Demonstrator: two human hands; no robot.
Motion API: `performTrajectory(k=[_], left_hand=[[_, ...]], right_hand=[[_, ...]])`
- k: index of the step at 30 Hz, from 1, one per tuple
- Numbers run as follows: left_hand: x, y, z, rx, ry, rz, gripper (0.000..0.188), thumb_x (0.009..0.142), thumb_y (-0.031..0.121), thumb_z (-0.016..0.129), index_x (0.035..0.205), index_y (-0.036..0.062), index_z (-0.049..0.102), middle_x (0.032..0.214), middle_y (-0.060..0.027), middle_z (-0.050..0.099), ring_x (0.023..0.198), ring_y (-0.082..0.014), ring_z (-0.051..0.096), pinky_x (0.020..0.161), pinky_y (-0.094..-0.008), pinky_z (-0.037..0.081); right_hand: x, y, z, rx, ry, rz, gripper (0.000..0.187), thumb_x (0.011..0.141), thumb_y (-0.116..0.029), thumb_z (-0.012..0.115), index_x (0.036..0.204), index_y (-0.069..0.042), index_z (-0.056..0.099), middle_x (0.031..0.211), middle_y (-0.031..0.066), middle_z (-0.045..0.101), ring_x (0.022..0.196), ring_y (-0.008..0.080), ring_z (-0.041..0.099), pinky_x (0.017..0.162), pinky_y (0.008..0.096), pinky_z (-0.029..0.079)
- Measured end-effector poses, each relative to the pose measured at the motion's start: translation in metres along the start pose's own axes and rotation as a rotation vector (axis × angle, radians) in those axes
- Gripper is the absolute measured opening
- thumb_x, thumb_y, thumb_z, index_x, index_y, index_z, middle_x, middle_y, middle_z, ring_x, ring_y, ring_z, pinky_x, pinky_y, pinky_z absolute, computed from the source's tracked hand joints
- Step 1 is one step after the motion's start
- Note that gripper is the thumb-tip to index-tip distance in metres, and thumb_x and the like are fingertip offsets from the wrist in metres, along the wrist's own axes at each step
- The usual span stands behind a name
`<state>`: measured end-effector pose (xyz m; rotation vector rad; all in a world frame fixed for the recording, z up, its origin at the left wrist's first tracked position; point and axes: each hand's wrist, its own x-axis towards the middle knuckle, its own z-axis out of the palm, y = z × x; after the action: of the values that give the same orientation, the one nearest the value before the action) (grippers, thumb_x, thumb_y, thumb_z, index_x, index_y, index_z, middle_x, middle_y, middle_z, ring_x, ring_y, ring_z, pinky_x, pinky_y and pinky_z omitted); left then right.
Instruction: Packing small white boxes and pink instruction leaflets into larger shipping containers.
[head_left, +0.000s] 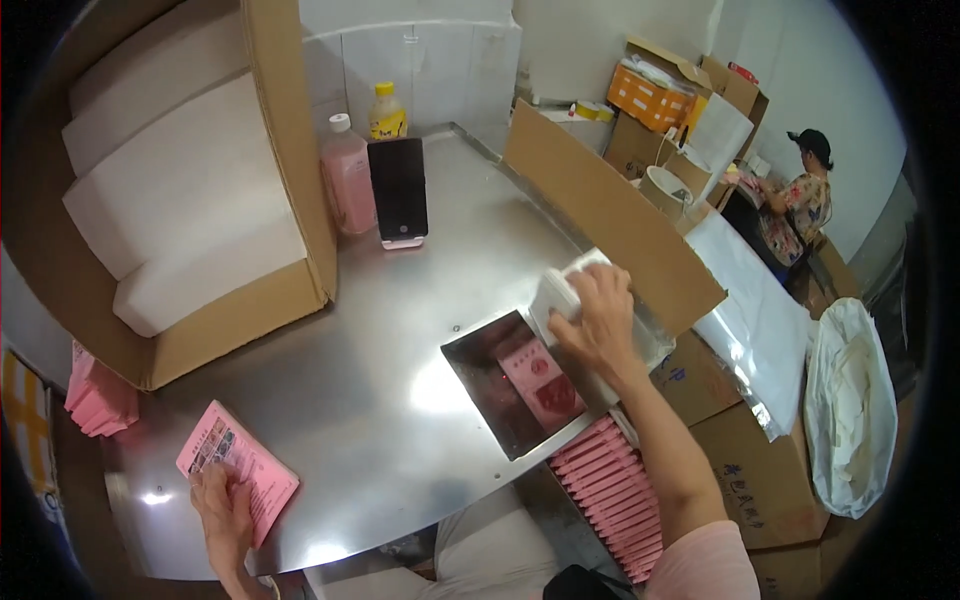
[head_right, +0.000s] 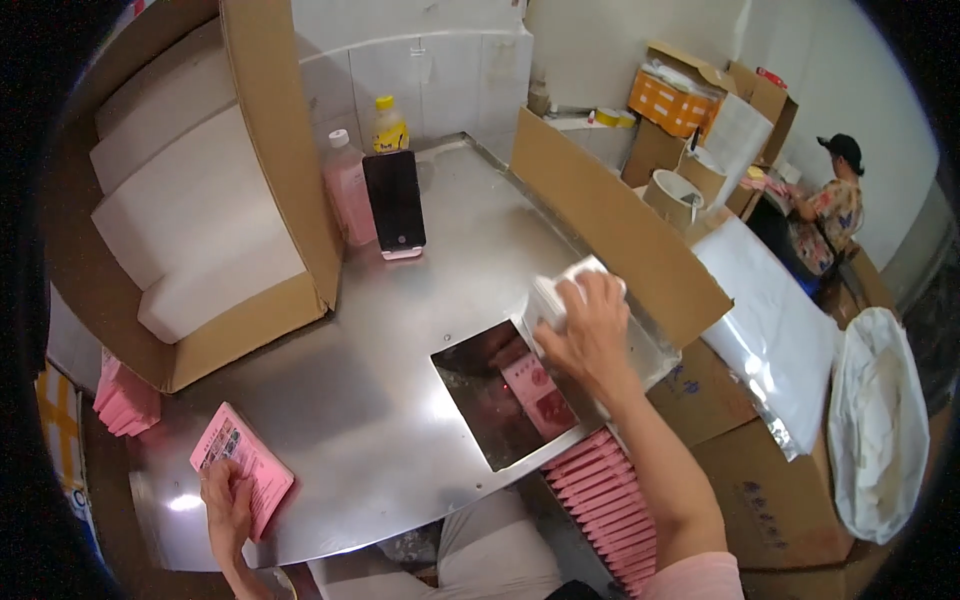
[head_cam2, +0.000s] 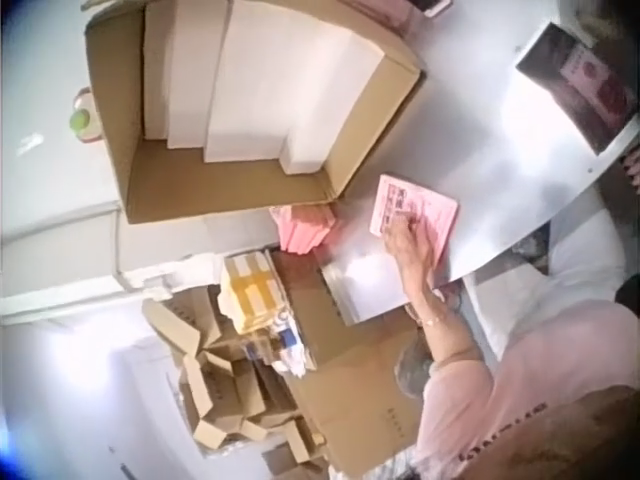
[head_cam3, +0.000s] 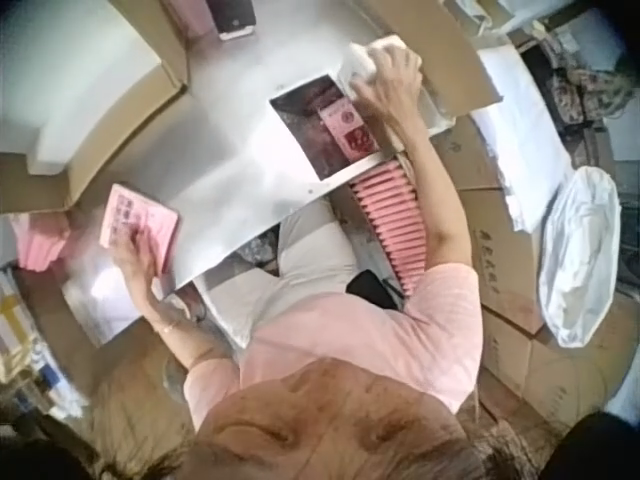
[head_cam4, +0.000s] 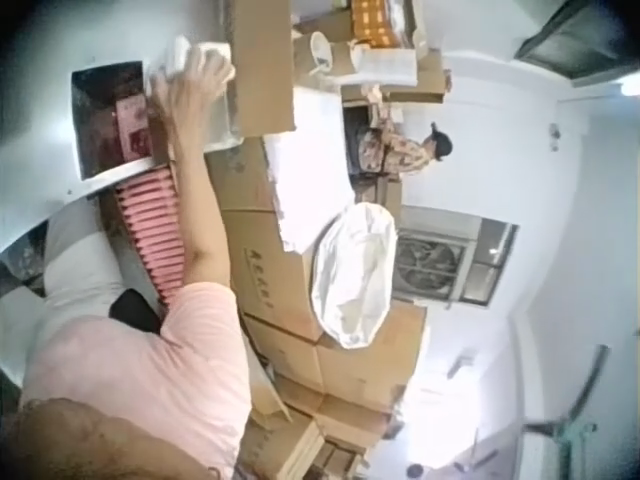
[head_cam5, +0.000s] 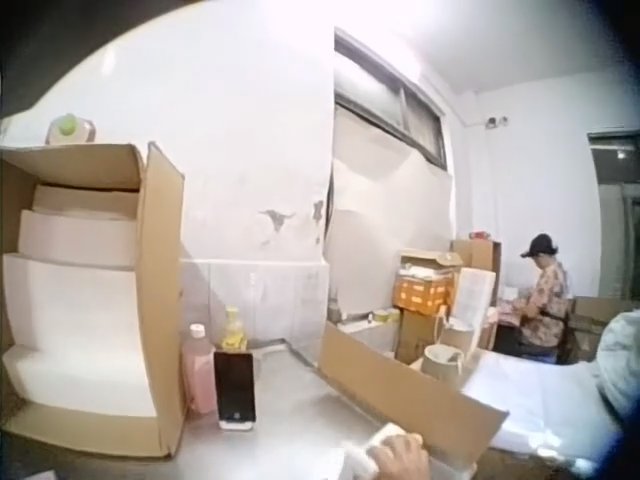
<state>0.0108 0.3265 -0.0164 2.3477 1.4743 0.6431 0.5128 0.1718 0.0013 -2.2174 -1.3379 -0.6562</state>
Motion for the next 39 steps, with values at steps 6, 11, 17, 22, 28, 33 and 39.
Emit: performTrajectory(k=[6, 11, 17, 22, 28, 33, 39], left_hand=[[0.013, 0.031, -0.005, 0.181, 0.173, 0.214, 0.011, 0.080, -0.003, 0.062, 0.089, 0.0027, 0.058, 0.088, -0.0107, 0.056, 0.087, -0.0306, 0.054, 0.078, -0.0399, 0.043], [0.007, 0.138, 0.049, -0.301, 0.032, 0.602, 0.021, 0.071, -0.002, 0.065, 0.090, 0.0066, 0.062, 0.095, -0.0138, 0.059, 0.089, -0.0371, 0.059, 0.073, -0.0448, 0.047], [-0.006, 0.150, 0.090, -0.067, -0.023, 0.576, 0.027, 0.081, 0.020, 0.077, 0.093, 0.0050, 0.058, 0.090, -0.0143, 0.053, 0.083, -0.0341, 0.051, 0.071, -0.0435, 0.038], [-0.012, 0.163, 0.116, -0.219, -0.164, 0.691, 0.033, 0.079, 0.023, 0.076, 0.100, 0.0037, 0.060, 0.104, -0.0156, 0.055, 0.098, -0.0379, 0.051, 0.079, -0.0465, 0.043], [-0.011, 0.157, 0.101, -0.154, -0.099, 0.553, 0.080, 0.061, 0.034, 0.079, 0.130, 0.0005, 0.053, 0.138, -0.0251, 0.047, 0.118, -0.0435, 0.047, 0.092, -0.0498, 0.043], [-0.011, 0.190, 0.111, -0.125, 0.020, 0.426, 0.098, 0.057, 0.044, 0.083, 0.139, 0.0055, 0.046, 0.148, -0.0256, 0.039, 0.134, -0.0477, 0.037, 0.095, -0.0614, 0.036], [-0.007, 0.163, 0.099, 0.139, -0.056, 0.554, 0.078, 0.066, 0.051, 0.078, 0.133, 0.0165, 0.059, 0.146, -0.0201, 0.045, 0.131, -0.0473, 0.041, 0.098, -0.0600, 0.035]], right_hand=[[-0.009, -0.014, -0.019, -0.187, 0.158, -0.045, 0.035, 0.079, -0.025, 0.071, 0.107, -0.005, 0.068, 0.106, 0.0137, 0.060, 0.102, 0.0326, 0.055, 0.094, 0.0483, 0.039], [0.001, -0.011, -0.021, -0.062, 0.000, 0.109, 0.020, 0.085, -0.015, 0.065, 0.097, -0.002, 0.074, 0.091, 0.0130, 0.064, 0.091, 0.0318, 0.060, 0.082, 0.0438, 0.045], [-0.004, -0.006, -0.033, 0.066, 0.012, 0.069, 0.020, 0.085, -0.011, 0.063, 0.101, -0.001, 0.072, 0.101, 0.0160, 0.063, 0.092, 0.0353, 0.059, 0.085, 0.0473, 0.046], [-0.014, -0.022, -0.025, 0.052, 0.146, -0.022, 0.038, 0.080, -0.005, 0.063, 0.118, -0.005, 0.065, 0.107, 0.0182, 0.062, 0.105, 0.0383, 0.058, 0.094, 0.0486, 0.046], [-0.106, -0.137, -0.021, 0.430, -0.367, -0.794, 0.043, 0.079, -0.010, 0.064, 0.122, -0.003, 0.062, 0.116, 0.0169, 0.064, 0.109, 0.0338, 0.061, 0.108, 0.0692, 0.030], [-0.052, -0.154, -0.001, 0.361, -0.295, -0.593, 0.027, 0.080, -0.015, 0.061, 0.103, -0.002, 0.063, 0.103, 0.0168, 0.062, 0.098, 0.0316, 0.062, 0.107, 0.0653, 0.033], [-0.056, -0.111, -0.021, 0.372, 0.032, -0.460, 0.033, 0.077, -0.013, 0.068, 0.107, 0.000, 0.062, 0.097, 0.0144, 0.061, 0.099, 0.0333, 0.060, 0.104, 0.0512, 0.039]])
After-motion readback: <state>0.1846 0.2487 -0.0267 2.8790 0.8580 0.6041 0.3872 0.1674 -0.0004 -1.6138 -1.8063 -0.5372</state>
